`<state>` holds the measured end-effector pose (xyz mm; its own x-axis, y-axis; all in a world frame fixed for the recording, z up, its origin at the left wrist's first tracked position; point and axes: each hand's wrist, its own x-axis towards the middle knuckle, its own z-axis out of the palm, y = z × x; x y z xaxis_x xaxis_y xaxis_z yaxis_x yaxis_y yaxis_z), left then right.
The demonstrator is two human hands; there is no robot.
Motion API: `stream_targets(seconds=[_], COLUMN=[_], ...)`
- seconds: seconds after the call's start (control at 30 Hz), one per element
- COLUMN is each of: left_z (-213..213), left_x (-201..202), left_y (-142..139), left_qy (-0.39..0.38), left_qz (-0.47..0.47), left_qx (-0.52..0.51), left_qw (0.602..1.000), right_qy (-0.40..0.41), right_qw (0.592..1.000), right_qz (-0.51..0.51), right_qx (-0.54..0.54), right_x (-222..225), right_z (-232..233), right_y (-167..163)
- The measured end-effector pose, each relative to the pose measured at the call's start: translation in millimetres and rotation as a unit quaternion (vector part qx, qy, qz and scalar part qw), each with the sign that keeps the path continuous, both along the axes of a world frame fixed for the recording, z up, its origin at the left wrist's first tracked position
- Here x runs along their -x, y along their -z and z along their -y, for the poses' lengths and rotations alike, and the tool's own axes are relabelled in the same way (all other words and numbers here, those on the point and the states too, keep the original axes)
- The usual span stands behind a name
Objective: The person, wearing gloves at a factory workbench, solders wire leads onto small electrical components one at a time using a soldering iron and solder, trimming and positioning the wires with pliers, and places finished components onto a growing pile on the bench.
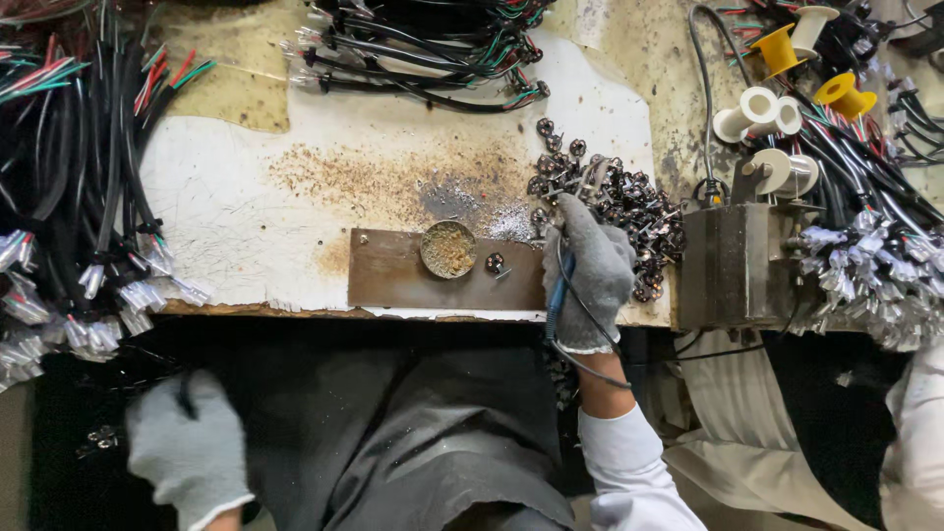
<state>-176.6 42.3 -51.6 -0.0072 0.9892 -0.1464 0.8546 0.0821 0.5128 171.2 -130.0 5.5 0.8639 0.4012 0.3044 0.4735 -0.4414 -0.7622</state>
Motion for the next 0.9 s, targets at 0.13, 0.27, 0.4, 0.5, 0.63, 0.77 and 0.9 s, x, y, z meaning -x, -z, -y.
stream_targets(seconds=[0.13,0.27,0.4,0.5,0.63,0.77,0.9], left_z=[59,109,141,157,168,178,167], left_x=[-67,-116,-167,-210,-225,-202,-178], left_y=[-29,-22,18,61,86,65,3], left_qy=[0.327,0.530,0.725,0.750,0.748,0.848,0.832], left_qz=[-0.162,-0.024,0.135,0.203,0.208,0.056,0.119], left_qx=[0.044,-0.048,-0.042,-0.053,-0.049,0.083,0.054], left_qw=[0.930,0.846,0.674,0.628,0.628,0.520,0.539], right_qy=[-0.040,-0.062,-0.060,-0.086,-0.086,-0.118,-0.201], right_qw=[0.986,0.969,0.946,0.944,0.970,0.993,0.942], right_qz=[0.146,0.206,0.263,0.255,0.222,0.027,-0.105], right_qx=[0.075,0.124,0.182,0.191,0.055,0.007,-0.246], right_x=[1,-3,-12,-15,-5,2,-10], right_z=[8,4,-6,-4,14,13,-13], right_y=[-3,-2,2,0,-17,-42,-53])
